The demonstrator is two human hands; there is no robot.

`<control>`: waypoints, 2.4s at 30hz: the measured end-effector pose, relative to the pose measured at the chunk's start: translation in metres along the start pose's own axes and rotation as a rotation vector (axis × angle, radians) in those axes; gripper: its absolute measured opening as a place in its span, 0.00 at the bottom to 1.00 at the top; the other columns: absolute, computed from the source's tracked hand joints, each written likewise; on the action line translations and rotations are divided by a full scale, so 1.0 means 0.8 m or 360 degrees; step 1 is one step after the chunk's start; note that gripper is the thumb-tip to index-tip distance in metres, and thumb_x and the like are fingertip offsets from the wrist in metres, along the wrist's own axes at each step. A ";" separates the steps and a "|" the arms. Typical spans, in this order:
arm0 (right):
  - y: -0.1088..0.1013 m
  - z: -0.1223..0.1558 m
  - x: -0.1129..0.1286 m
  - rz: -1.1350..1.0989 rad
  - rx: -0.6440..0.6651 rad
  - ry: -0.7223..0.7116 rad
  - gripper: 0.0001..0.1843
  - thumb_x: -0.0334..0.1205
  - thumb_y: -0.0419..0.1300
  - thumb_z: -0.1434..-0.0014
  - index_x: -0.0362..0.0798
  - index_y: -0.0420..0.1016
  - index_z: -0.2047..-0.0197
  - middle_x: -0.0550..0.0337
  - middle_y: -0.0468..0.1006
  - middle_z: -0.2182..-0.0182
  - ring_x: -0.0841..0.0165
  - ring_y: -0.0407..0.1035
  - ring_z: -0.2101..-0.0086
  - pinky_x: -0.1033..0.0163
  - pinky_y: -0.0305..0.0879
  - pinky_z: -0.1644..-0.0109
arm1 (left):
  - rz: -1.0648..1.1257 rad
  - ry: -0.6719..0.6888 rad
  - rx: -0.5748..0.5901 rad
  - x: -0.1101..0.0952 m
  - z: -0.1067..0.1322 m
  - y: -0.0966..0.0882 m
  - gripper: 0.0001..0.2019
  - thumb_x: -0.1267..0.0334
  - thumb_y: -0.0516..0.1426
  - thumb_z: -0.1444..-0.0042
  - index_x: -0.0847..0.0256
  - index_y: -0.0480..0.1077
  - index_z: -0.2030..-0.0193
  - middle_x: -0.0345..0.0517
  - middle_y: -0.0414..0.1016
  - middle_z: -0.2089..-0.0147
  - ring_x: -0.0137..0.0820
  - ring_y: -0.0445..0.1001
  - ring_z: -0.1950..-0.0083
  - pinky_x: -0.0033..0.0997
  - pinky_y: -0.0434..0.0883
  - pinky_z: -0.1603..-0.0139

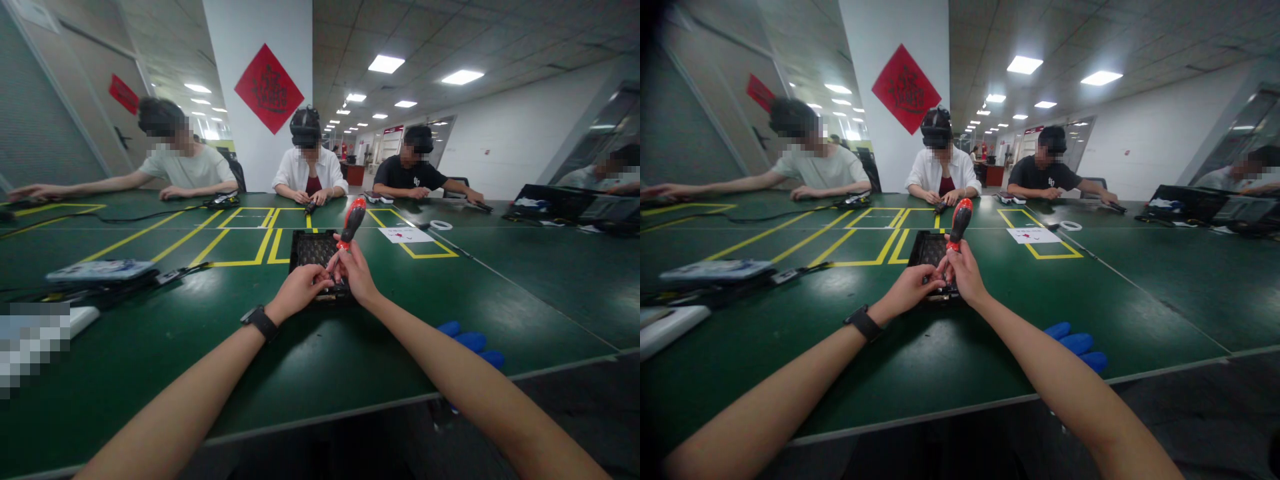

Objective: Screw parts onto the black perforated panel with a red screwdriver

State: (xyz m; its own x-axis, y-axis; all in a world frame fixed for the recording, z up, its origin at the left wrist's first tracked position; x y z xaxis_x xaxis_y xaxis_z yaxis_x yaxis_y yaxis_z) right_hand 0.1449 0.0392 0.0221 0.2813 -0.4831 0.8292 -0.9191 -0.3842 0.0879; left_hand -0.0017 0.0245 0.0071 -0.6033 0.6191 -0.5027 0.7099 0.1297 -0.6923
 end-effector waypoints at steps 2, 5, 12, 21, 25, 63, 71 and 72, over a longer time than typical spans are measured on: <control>0.000 -0.001 -0.001 -0.0051 0.0021 0.0022 0.23 0.50 0.48 0.40 0.51 0.55 0.44 0.67 0.71 0.76 0.78 0.57 0.84 0.72 0.57 0.80 | -0.0011 0.0038 0.0022 -0.001 0.000 -0.001 0.10 0.58 0.55 0.46 0.62 0.71 0.68 0.43 0.73 0.69 0.29 0.69 0.67 0.27 0.63 0.65; -0.001 -0.001 -0.002 -0.0117 0.0050 0.0043 0.23 0.51 0.46 0.39 0.51 0.55 0.44 0.66 0.71 0.76 0.78 0.58 0.84 0.72 0.57 0.80 | -0.0010 0.0082 0.0067 -0.001 0.000 -0.001 0.09 0.60 0.53 0.44 0.61 0.72 0.65 0.45 0.74 0.66 0.31 0.70 0.64 0.28 0.64 0.62; -0.001 -0.001 -0.002 -0.0102 0.0035 0.0026 0.21 0.49 0.46 0.39 0.51 0.56 0.45 0.67 0.70 0.77 0.78 0.58 0.84 0.72 0.57 0.80 | -0.0073 0.0075 0.0010 -0.002 -0.002 -0.001 0.09 0.60 0.53 0.44 0.62 0.71 0.66 0.43 0.73 0.68 0.29 0.68 0.66 0.27 0.63 0.65; 0.000 -0.001 -0.002 -0.0067 0.0022 0.0009 0.22 0.49 0.48 0.40 0.51 0.56 0.44 0.67 0.70 0.77 0.78 0.57 0.84 0.72 0.56 0.80 | 0.0002 -0.0034 0.0001 0.000 0.000 0.000 0.11 0.55 0.56 0.48 0.62 0.70 0.69 0.41 0.73 0.71 0.28 0.67 0.71 0.26 0.62 0.68; -0.001 -0.001 -0.002 -0.0068 0.0026 0.0010 0.22 0.49 0.47 0.39 0.51 0.56 0.44 0.67 0.71 0.76 0.79 0.57 0.84 0.72 0.56 0.80 | 0.0073 0.0036 0.0025 0.001 0.000 -0.001 0.10 0.59 0.55 0.46 0.63 0.72 0.67 0.44 0.74 0.67 0.30 0.70 0.66 0.27 0.64 0.63; -0.002 -0.002 -0.003 -0.0070 -0.0016 0.0012 0.20 0.50 0.47 0.39 0.51 0.56 0.47 0.66 0.70 0.75 0.79 0.57 0.84 0.72 0.54 0.81 | -0.0054 0.0001 0.0045 0.005 0.000 0.002 0.08 0.59 0.56 0.47 0.61 0.70 0.67 0.41 0.72 0.69 0.29 0.68 0.68 0.26 0.62 0.67; -0.003 -0.003 -0.002 -0.0118 0.0010 0.0063 0.21 0.52 0.46 0.40 0.50 0.58 0.47 0.66 0.70 0.75 0.79 0.58 0.84 0.72 0.55 0.81 | 0.0040 0.0131 0.0078 -0.002 -0.001 -0.002 0.06 0.64 0.52 0.44 0.60 0.70 0.62 0.42 0.74 0.64 0.30 0.70 0.62 0.28 0.64 0.60; -0.003 -0.003 -0.002 -0.0115 -0.0003 0.0060 0.21 0.52 0.46 0.40 0.50 0.58 0.48 0.66 0.70 0.76 0.79 0.58 0.84 0.72 0.55 0.81 | 0.0036 0.0123 0.0062 -0.003 -0.001 -0.002 0.06 0.64 0.52 0.44 0.60 0.69 0.62 0.42 0.74 0.64 0.30 0.70 0.62 0.28 0.64 0.60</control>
State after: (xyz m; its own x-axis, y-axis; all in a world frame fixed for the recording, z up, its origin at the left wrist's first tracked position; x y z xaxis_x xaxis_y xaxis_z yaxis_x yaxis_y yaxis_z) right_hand 0.1458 0.0429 0.0221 0.3364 -0.4244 0.8407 -0.8973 -0.4153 0.1494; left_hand -0.0013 0.0233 0.0102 -0.5565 0.6798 -0.4778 0.7074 0.0859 -0.7016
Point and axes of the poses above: each hand's wrist, its own z-axis away from the middle knuckle, its own y-axis out of the palm, x = y × z, the point moved 1 cm from there along -z, towards the middle knuckle
